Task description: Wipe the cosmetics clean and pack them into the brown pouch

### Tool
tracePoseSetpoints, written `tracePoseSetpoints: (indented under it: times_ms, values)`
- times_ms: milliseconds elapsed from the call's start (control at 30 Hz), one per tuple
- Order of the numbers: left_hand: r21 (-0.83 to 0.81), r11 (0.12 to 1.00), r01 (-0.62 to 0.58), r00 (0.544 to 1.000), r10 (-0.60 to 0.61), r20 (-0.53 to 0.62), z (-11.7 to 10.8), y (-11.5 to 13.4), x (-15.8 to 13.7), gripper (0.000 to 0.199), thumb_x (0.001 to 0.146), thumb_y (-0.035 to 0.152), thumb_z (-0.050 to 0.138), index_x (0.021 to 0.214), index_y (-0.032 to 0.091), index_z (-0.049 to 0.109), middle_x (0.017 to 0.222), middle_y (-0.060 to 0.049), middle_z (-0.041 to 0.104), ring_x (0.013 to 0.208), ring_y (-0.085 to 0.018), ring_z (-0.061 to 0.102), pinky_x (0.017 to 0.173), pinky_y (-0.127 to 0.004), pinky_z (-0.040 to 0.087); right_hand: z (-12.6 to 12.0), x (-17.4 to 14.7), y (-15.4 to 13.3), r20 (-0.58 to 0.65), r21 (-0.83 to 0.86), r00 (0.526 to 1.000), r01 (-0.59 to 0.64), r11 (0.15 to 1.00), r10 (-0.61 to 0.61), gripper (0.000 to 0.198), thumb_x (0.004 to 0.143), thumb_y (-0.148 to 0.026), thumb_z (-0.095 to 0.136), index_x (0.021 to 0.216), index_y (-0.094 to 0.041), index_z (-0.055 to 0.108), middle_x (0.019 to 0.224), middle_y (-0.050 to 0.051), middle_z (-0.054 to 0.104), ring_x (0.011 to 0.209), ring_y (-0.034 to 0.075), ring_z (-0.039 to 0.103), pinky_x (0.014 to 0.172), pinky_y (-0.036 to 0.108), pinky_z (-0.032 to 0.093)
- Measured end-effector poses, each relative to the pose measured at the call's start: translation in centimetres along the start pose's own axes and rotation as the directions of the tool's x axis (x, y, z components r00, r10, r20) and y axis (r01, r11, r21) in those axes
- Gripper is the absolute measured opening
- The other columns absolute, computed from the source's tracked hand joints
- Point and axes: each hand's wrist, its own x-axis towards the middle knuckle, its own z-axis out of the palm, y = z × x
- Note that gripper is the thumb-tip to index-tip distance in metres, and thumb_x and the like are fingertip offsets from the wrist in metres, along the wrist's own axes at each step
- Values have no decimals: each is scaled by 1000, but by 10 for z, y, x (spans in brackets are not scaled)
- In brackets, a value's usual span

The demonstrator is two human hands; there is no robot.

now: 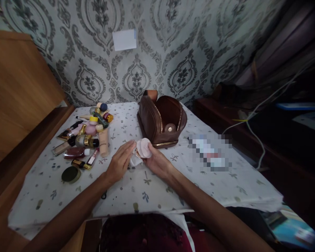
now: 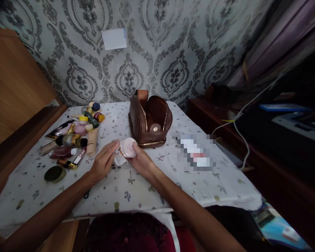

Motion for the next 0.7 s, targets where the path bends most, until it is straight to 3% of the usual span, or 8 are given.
tracePoseSetpoints:
  times_ms: [100,267,500,700]
  values:
    - [-3,1000,-3,1000,3,-13,-2,0,1,54,98,11,42,149,27,36,145,-11,53,135,-22,48,111,-46,45,-3,0,2,36,-5,998,-60,998,60,35,93,-52,52,111,-25,65,113,5,71,103,20,65,90,36,55]
    - [-10,999,-32,999,32,-6,-3,2,2,53,99,12,39,150,27,35,144,-10,53,136,-22,48,110,-47,45,-5,1,4,-24,59,998,-51,997,52,26,89,-45,64,104,-24,67,106,3,72,94,19,67,78,32,58]
    - [53,990,-132,990,129,52,-4,8,2,54,99,10,36,151,21,32,145,-14,52,142,-26,39,111,-52,44,-1,-3,2,-41,211,996,-68,975,78,28,79,-31,78,101,-24,63,84,-3,70,68,10,64,61,20,54]
    - [215,943,-255,965,234,120,-2,10,2,51,100,9,35,150,14,33,141,-15,56,144,-25,35,111,-47,45,2,-1,4,-54,176,998,-9,984,19,15,83,-29,72,95,-25,64,94,-3,70,78,11,64,71,22,56]
